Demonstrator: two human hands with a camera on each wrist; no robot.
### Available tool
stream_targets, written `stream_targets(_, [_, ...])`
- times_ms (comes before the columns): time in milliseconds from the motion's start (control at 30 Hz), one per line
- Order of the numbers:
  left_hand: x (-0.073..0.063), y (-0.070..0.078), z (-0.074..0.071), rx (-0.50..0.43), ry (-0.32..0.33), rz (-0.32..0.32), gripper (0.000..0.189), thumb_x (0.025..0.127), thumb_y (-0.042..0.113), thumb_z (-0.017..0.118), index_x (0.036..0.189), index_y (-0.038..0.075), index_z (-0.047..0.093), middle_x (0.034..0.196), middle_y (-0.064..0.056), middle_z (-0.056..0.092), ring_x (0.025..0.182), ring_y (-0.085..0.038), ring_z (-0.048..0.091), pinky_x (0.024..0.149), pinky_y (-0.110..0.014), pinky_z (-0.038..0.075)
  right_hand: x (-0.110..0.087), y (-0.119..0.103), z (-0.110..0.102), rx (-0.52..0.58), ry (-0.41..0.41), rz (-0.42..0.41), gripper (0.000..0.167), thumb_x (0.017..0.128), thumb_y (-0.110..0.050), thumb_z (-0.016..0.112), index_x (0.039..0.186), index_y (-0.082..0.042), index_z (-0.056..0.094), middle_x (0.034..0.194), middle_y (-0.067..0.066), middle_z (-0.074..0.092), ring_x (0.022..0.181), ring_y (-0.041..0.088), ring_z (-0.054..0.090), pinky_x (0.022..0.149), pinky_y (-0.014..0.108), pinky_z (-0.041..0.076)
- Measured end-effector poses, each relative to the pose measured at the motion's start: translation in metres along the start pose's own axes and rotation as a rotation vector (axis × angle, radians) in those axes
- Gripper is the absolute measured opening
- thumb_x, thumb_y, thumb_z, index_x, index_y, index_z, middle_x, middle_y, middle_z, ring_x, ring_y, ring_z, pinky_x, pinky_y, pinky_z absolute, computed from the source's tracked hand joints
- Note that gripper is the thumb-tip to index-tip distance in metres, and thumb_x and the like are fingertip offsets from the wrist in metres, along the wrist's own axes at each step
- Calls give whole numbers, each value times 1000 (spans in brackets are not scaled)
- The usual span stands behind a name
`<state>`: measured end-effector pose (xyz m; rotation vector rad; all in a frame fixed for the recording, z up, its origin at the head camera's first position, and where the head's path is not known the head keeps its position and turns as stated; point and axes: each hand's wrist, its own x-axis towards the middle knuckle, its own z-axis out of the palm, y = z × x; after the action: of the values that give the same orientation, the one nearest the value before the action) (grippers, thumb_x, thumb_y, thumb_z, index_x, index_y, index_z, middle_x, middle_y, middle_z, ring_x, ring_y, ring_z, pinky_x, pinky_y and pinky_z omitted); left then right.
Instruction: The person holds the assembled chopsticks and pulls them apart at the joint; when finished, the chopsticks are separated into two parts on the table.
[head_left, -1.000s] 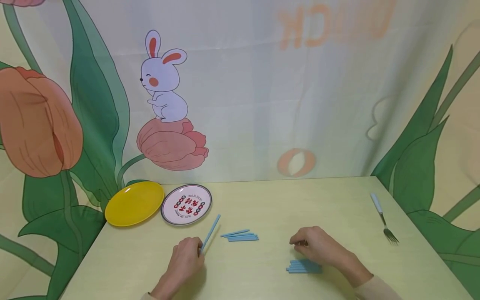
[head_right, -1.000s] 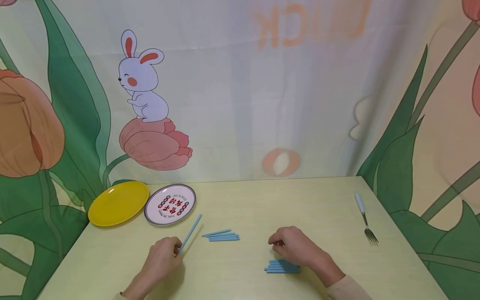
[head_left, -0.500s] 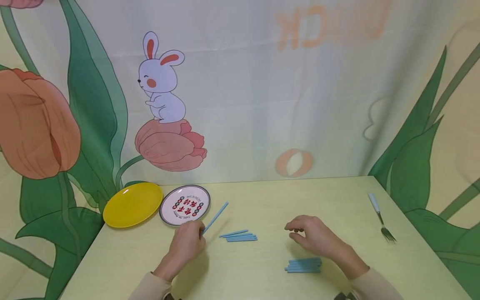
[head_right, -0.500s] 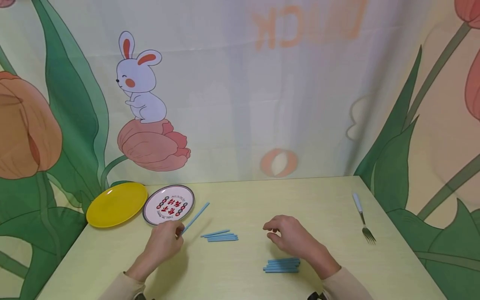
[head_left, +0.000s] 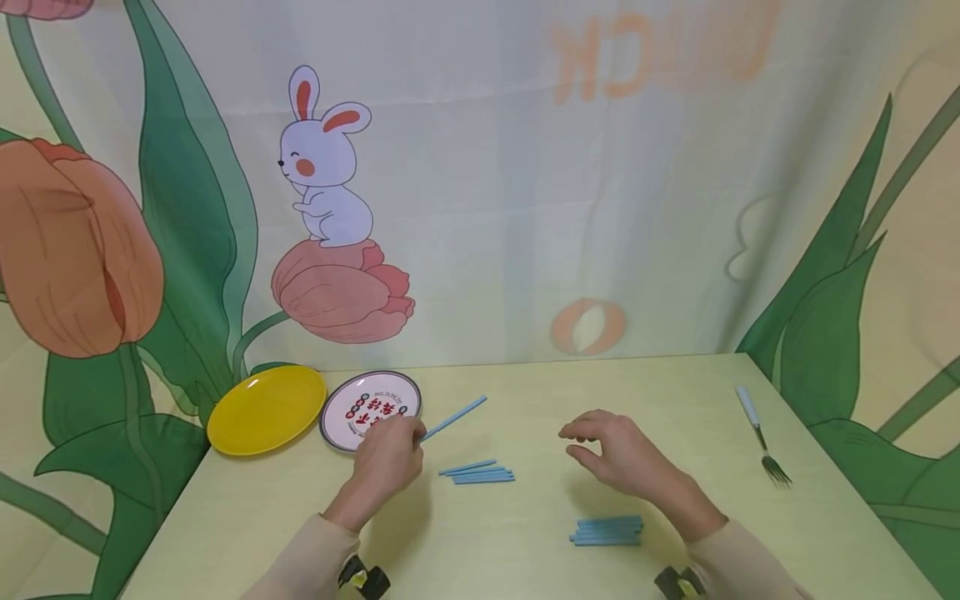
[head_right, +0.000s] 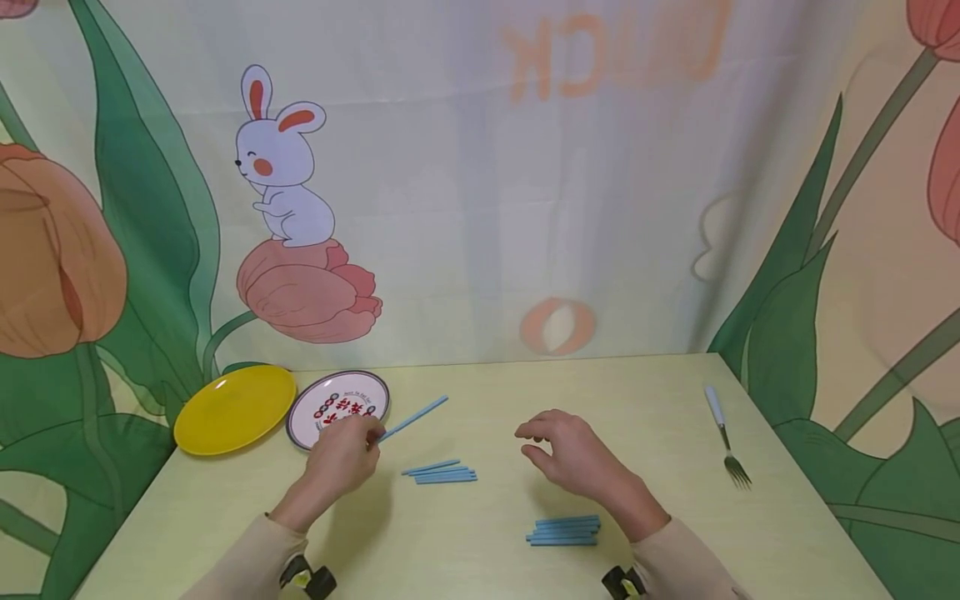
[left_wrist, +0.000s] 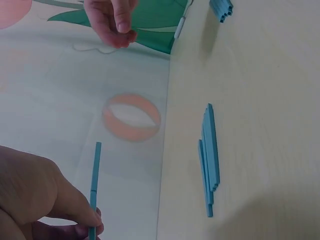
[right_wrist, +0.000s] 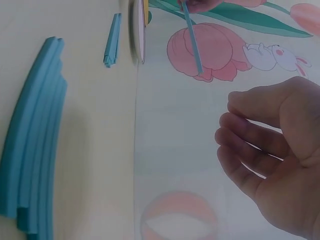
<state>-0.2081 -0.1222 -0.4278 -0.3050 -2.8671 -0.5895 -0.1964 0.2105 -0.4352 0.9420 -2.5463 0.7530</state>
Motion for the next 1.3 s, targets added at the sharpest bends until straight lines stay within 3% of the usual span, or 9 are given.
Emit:
stream_targets(167, [7,8,-2,16,-9,4,12,83,2,65,88,8,74,81,-2,69,74,-21,63,63,-37,51,9,-5,-2,-1,16,0,19,83,-7,75,102,-11,74,99,0,71,84,16,66,74,33,55])
stream_targets(400, [16,18,-3,56,52,84,9,82,4,70,85,11,75,79,-1,70,77,-23,65,64,-38,51,21,-12,-5,-16,26,-12,19,84,-10,75,103,-12,74,100,-1,71,89,16,67,77,32,55])
stream_targets(633, [22,32,-5,99,45,133,11,84,7,69,87,13,77,81,-1,68,80,-22,62,71,-37,50,33,-21,-7,-34,30,-41,20,85,-13,75,104,-11,74,103,-1,72,99,18,66,83,36,54])
stream_targets(800, [25,42,-6,104,59,176,12,84,6,68,86,14,78,79,0,67,80,-22,62,69,-36,50,41,-25,-8,-37,29,-47,20,85,-13,74,104,-11,74,103,0,72,101,19,66,85,36,54])
stream_targets(1133, [27,59,-2,113,84,280,14,82,4,66,83,13,77,76,-1,66,75,-22,60,67,-35,49,50,-26,-1,-42,52,-73,20,83,-12,76,103,-9,74,101,1,71,99,19,65,83,35,55])
stream_targets(1300, [28,68,-4,89,64,310,14,82,2,67,84,11,77,75,-1,65,73,-20,57,67,-33,47,55,-24,6,-86,67,-107,18,83,-10,76,101,-9,74,99,0,70,94,18,64,77,31,55])
